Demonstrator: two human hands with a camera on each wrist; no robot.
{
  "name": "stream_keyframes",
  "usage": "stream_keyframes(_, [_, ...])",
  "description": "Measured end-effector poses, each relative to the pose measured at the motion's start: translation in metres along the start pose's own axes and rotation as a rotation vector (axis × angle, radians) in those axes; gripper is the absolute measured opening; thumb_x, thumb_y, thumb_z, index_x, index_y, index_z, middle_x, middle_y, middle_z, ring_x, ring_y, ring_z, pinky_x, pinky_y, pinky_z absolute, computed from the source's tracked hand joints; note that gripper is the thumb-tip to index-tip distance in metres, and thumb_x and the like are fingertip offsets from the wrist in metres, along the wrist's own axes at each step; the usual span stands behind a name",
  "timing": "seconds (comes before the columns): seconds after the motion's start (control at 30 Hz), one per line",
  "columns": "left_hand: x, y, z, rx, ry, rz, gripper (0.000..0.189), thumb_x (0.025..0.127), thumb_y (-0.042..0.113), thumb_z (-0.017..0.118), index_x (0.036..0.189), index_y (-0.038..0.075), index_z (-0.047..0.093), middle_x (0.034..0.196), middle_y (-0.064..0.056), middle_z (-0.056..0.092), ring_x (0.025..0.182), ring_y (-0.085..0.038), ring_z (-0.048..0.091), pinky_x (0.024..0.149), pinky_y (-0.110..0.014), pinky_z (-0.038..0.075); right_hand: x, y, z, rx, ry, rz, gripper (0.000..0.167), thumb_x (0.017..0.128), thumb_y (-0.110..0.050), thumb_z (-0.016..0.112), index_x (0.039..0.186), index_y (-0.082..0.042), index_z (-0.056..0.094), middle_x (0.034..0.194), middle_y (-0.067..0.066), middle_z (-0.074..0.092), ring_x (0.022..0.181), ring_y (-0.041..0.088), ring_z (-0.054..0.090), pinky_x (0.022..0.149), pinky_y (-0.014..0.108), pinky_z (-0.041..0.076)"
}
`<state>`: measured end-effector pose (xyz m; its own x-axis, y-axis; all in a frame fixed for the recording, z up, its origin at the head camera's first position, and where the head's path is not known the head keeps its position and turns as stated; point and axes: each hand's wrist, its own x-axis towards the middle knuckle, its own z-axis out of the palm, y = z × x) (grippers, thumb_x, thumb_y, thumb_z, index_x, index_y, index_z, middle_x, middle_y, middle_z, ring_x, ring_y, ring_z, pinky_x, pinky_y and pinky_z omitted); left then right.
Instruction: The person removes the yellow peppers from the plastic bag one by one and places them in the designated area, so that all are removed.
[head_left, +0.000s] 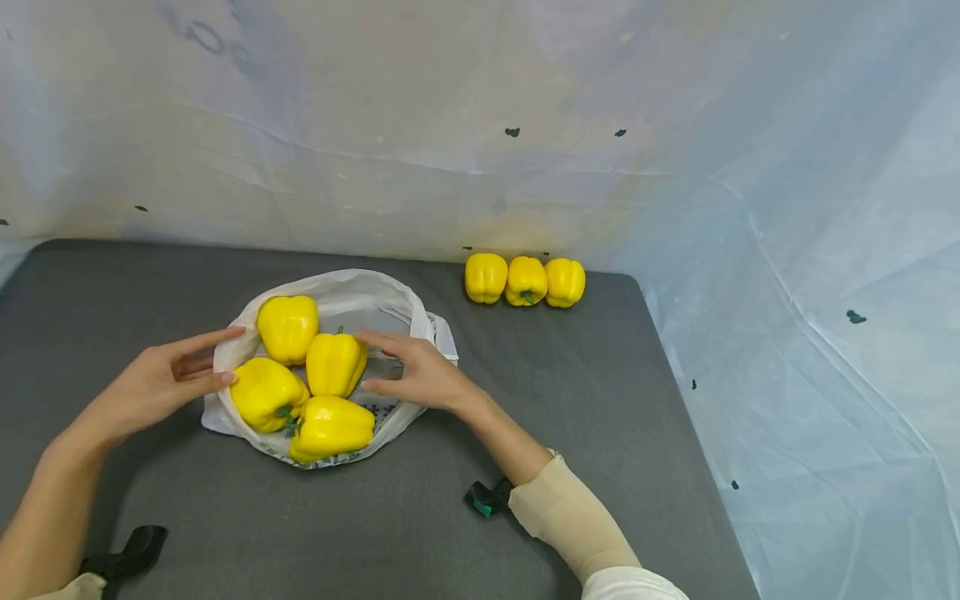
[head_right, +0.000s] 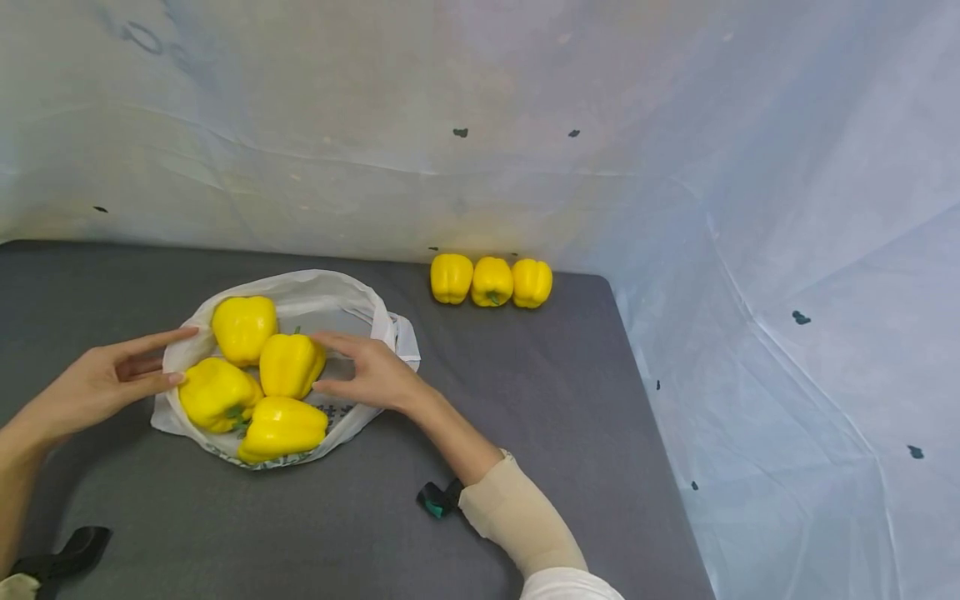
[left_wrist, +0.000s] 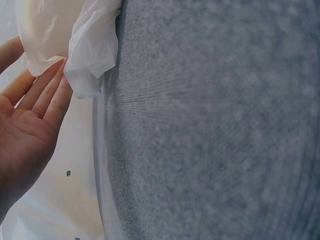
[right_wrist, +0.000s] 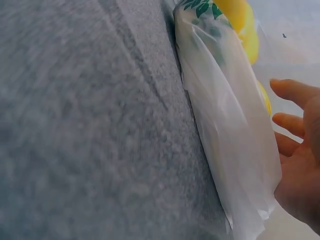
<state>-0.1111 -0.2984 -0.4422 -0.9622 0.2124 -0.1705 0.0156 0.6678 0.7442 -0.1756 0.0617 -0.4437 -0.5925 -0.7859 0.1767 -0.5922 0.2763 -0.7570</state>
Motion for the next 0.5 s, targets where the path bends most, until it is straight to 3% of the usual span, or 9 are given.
stream_keyframes(0.1, [0.0,0.001,-0.001,-0.006,0.0,0.005,0.07,0.095,0.032,0.069,0.154,0.011,0.038,0.15,-0.032,0.037,0.12,-0.038,0.056,0.072,-0.012,0.048,0.004,-0.001,0.002,-0.016,-0.008,-0.003,0.068,0.092,-0.022,0.073,0.151,-0.009,0.042,0.153,0.003,0.044,0.14,0.007,0.039,0.109,0.018,0.035])
stream_keyframes(0.17, [0.0,0.001,-0.001,-0.005,0.003,0.006,0.069,0.094,0.032,0.07,0.153,0.012,0.039,0.149,-0.032,0.038,0.116,-0.025,0.059,0.072,-0.012,0.048,0.006,-0.001,0.002,-0.026,-0.013,-0.007,0.07,0.091,-0.022,0.074,0.152,-0.008,0.04,0.154,0.003,0.043,0.14,0.007,0.039,0.109,0.018,0.035])
stream_keyframes(0.27, [0.0,0.0,-0.002,-0.003,0.002,0.003,0.069,0.094,0.033,0.07,0.153,0.012,0.04,0.149,-0.032,0.039,0.115,-0.021,0.06,0.072,-0.012,0.048,0.01,-0.001,0.004,-0.048,-0.015,-0.009,0.074,0.09,-0.021,0.076,0.152,-0.008,0.039,0.154,0.005,0.043,0.14,0.008,0.039,0.109,0.018,0.034])
stream_keyframes(0.33, [0.0,0.0,-0.001,-0.001,-0.001,0.0,0.07,0.094,0.033,0.07,0.153,0.012,0.039,0.149,-0.033,0.039,0.117,-0.029,0.06,0.071,-0.012,0.048,0.012,0.0,0.005,-0.072,-0.021,-0.009,0.076,0.089,-0.022,0.077,0.153,-0.007,0.037,0.154,0.005,0.042,0.14,0.008,0.039,0.109,0.017,0.034])
stream_keyframes(0.4, [0.0,0.0,-0.001,-0.003,-0.007,-0.004,0.07,0.095,0.034,0.069,0.154,0.011,0.038,0.149,-0.033,0.037,0.121,-0.044,0.055,0.072,-0.012,0.048,0.014,0.0,0.006,-0.093,-0.025,-0.01,0.079,0.088,-0.023,0.078,0.153,-0.007,0.036,0.154,0.005,0.042,0.14,0.009,0.038,0.109,0.017,0.033])
stream_keyframes(0.5, [0.0,-0.001,-0.001,-0.003,-0.009,-0.003,0.071,0.095,0.033,0.068,0.154,0.01,0.037,0.15,-0.034,0.036,0.123,-0.052,0.05,0.072,-0.012,0.047,0.017,0.001,0.007,-0.116,-0.033,-0.007,0.082,0.087,-0.026,0.078,0.154,-0.006,0.034,0.155,0.004,0.042,0.141,0.008,0.037,0.11,0.017,0.032])
